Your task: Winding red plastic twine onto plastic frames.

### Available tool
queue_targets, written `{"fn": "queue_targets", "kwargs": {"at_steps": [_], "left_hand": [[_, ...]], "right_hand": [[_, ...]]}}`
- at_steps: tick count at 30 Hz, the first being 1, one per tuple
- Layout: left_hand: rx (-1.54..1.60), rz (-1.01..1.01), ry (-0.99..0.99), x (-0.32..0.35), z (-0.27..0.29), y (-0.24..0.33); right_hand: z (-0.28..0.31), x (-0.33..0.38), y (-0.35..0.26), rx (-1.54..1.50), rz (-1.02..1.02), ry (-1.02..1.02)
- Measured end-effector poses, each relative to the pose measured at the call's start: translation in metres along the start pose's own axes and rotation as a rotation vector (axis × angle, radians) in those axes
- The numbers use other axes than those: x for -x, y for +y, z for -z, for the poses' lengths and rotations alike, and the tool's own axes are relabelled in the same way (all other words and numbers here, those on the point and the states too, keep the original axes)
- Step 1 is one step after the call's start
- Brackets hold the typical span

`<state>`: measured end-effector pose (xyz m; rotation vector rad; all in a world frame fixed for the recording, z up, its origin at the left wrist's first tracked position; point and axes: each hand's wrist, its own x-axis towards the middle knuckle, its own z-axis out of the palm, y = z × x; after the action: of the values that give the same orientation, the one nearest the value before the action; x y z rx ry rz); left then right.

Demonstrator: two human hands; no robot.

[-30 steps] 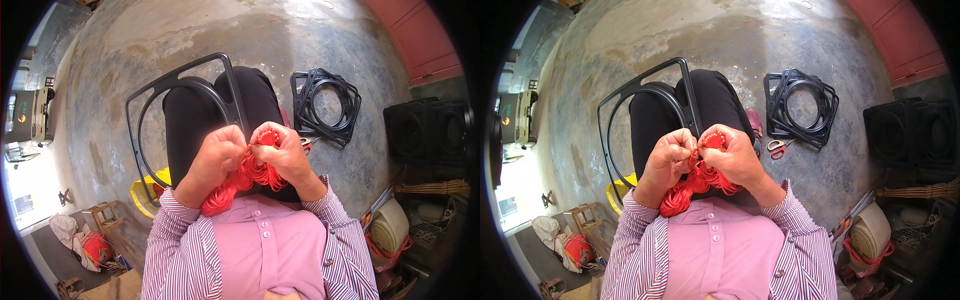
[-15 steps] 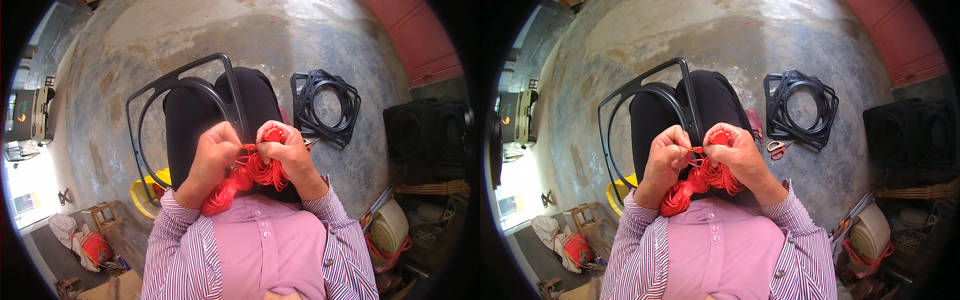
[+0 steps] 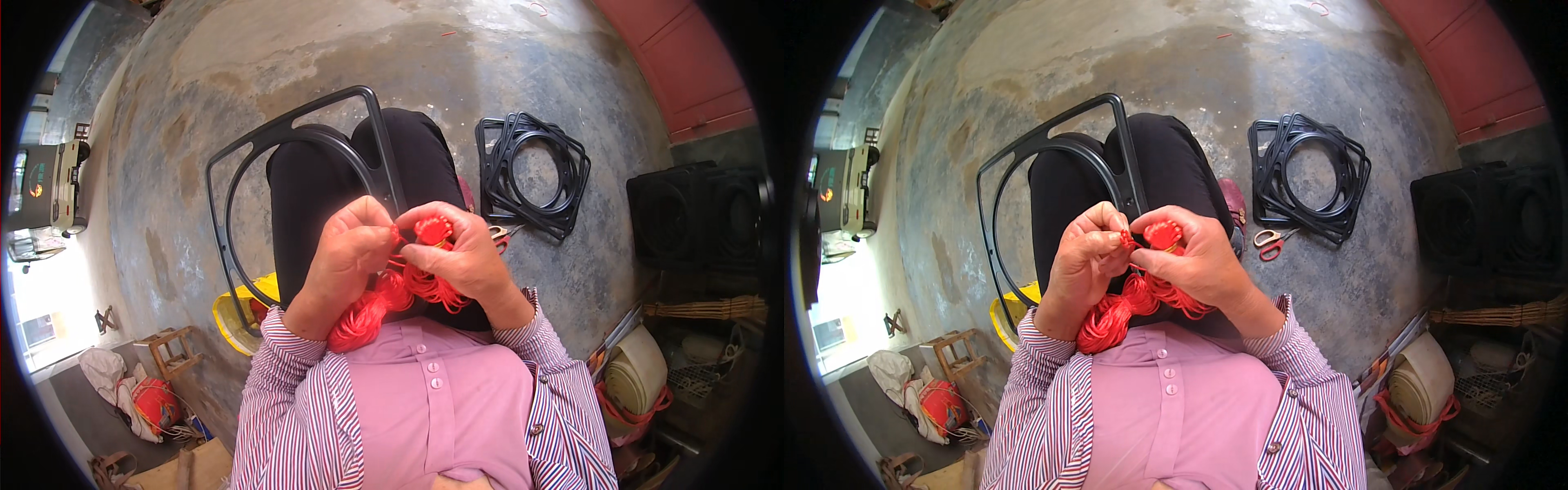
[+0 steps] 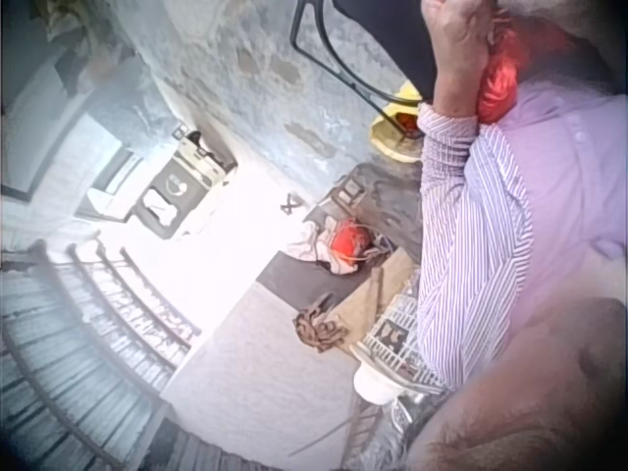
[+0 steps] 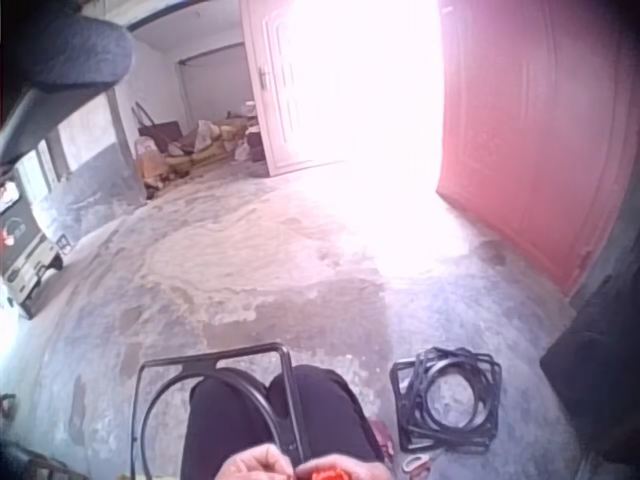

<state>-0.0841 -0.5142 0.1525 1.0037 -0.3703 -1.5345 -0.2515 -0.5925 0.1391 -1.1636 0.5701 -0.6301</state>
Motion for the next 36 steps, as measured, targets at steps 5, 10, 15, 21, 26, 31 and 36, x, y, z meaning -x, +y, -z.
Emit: {"fn": "queue_targets", "kwargs": {"at_steps": [5, 10, 15, 21, 26, 31, 36], "left_hand": [[-0.071, 0.015, 0.035, 0.001, -0.002, -0.001], [-0.023, 0.040, 0.034, 0.000, 0.000, 0.002], [0.019, 0.108, -0.025, 0.000, -0.001, 0.002], [-0.488, -0.364, 0.091, 0.004, -0.013, -0.002], [-1.062, -0.726, 0.058, 0.004, -0.019, -0.001], [-1.226, -0.876, 0.090, 0.000, -0.025, -0.005], [-1.205, -0.812, 0.108, 0.002, -0.022, -0.006]], "right_hand": [[-0.001, -0.001, 0.002, 0.119, -0.012, 0.003], [0.007, 0.000, -0.001, -0.079, -0.168, -0.003], [0.010, -0.001, -0.003, -0.227, -0.201, -0.028], [0.013, -0.001, -0.005, -0.309, -0.207, -0.013], [0.013, -0.001, -0.004, -0.336, -0.211, -0.019], [0.014, -0.001, -0.003, -0.316, -0.214, -0.024], [0.012, 0.000, -0.001, -0.264, -0.222, -0.037]]}}
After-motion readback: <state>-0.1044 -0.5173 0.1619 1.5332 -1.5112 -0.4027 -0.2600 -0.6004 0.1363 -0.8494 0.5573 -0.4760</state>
